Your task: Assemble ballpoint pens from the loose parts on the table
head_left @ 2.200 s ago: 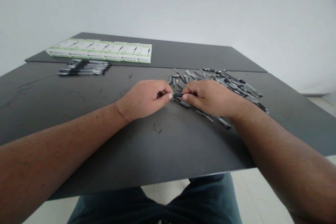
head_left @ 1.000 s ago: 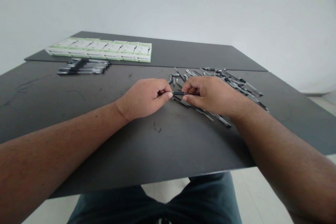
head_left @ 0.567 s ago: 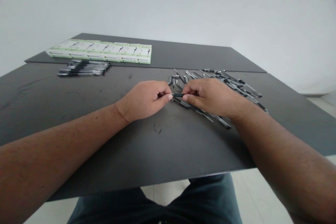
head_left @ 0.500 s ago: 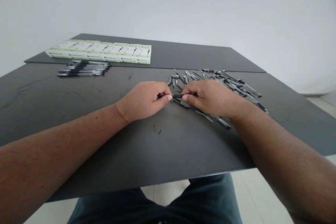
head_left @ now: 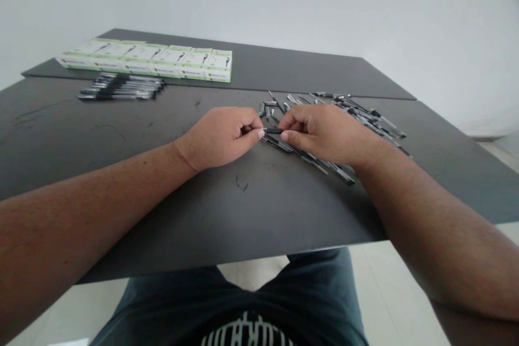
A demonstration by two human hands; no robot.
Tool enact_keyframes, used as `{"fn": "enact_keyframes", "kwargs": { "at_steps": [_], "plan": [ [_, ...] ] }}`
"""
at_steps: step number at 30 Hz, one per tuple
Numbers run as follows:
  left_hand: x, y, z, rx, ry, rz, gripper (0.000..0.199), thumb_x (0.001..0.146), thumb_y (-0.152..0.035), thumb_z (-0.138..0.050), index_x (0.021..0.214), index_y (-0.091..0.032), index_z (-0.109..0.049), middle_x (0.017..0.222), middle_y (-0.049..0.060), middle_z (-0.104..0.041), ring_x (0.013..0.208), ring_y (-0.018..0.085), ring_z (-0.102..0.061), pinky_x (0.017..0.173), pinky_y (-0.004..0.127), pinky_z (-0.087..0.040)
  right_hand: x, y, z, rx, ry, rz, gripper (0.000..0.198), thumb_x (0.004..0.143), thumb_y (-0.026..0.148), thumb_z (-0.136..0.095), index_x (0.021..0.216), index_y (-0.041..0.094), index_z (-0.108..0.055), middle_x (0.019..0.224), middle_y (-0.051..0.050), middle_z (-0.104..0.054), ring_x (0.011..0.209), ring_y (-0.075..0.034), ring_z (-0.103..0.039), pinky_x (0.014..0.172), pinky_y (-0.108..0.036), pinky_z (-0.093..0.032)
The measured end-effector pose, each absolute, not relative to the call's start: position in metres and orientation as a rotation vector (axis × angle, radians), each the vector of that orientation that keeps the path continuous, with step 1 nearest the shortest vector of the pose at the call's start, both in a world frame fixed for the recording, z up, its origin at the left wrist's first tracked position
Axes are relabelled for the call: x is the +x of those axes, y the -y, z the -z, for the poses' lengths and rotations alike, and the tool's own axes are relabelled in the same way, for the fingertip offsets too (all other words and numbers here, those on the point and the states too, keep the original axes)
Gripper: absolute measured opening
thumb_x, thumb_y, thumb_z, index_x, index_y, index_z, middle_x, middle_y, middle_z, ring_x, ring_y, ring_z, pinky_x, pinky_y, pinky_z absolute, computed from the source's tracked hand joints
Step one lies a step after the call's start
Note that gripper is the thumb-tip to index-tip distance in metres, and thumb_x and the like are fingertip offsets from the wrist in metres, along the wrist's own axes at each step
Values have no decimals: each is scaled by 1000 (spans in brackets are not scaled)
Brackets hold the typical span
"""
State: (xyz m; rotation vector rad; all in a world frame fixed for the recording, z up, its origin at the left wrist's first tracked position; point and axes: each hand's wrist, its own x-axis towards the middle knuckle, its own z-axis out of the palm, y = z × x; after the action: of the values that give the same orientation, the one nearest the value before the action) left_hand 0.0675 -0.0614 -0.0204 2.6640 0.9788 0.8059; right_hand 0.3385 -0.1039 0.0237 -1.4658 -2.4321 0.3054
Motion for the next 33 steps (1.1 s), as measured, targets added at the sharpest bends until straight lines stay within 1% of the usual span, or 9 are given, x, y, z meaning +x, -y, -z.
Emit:
{"fn": "enact_keyframes", "kwargs": {
  "at_steps": [3, 5, 7, 13, 16, 18, 23, 27, 33],
  "plan": [
    [67, 61, 21, 2661, -982, -791, 29, 104, -45, -59, 98, -25, -78, 84, 3, -77, 79, 23, -71, 83, 38, -54, 340, 103, -22, -1455, 2404, -323, 18, 98, 37, -81, 112, 26, -83, 90, 0, -83, 82, -23, -75, 79, -36, -48],
    [67, 60, 22, 2662, -971, -780, 28, 104, -45, -60, 98, -25, -78, 84, 3, -78, 80, 23, -71, 83, 38, -54, 341, 103, -23, -1450, 2444, -281, 13, 101, 38, -79, 106, 27, -84, 89, 0, -83, 83, -24, -74, 79, -37, -47],
    [67, 60, 23, 2663, -958, -780, 27, 104, -44, -61, 99, -25, -78, 85, 3, -79, 81, 24, -72, 83, 39, -53, 341, 103, -24, -1452, 2491, -236, 16, 105, 40, -75, 103, 27, -85, 88, -1, -82, 85, -26, -74, 80, -38, -47],
    [68, 59, 24, 2660, -983, -785, 28, 104, -45, -61, 100, -24, -80, 91, 5, -81, 86, 25, -74, 83, 40, -53, 339, 104, -27, -1521, 2435, -286, 21, 102, 39, -79, 118, 27, -87, 95, -3, -84, 87, -26, -75, 82, -39, -49],
    [68, 60, 23, 2664, -980, -776, 28, 103, -44, -61, 99, -24, -80, 91, 5, -81, 86, 26, -74, 84, 40, -53, 338, 104, -29, -1522, 2486, -248, 16, 106, 37, -75, 110, 27, -86, 95, -5, -84, 91, -28, -76, 85, -40, -49],
    [68, 60, 23, 2665, -979, -771, 28, 103, -44, -61, 99, -24, -80, 90, 5, -80, 87, 26, -75, 85, 40, -54, 338, 104, -29, -1511, 2520, -211, 19, 109, 38, -70, 107, 27, -86, 95, -5, -83, 93, -29, -77, 87, -41, -48],
    [67, 59, 25, 2659, -986, -781, 27, 104, -44, -63, 101, -25, -81, 90, 4, -80, 89, 26, -76, 86, 39, -56, 340, 104, -27, -1514, 2450, -265, 18, 104, 40, -79, 116, 29, -85, 93, -2, -83, 88, -27, -76, 82, -39, -49],
    [67, 59, 25, 2672, -973, -769, 29, 105, -44, -61, 102, -24, -81, 90, 4, -79, 89, 26, -75, 87, 40, -55, 339, 104, -29, -1487, 2537, -211, 19, 110, 40, -71, 105, 28, -85, 89, -4, -81, 94, -30, -76, 86, -41, -49],
    [68, 60, 25, 2661, -968, -781, 30, 105, -45, -59, 100, -23, -79, 89, 5, -78, 85, 25, -73, 85, 41, -53, 338, 105, -29, -1514, 2462, -268, 16, 104, 39, -77, 114, 28, -85, 91, -3, -82, 88, -29, -76, 82, -40, -50]
  ]
}}
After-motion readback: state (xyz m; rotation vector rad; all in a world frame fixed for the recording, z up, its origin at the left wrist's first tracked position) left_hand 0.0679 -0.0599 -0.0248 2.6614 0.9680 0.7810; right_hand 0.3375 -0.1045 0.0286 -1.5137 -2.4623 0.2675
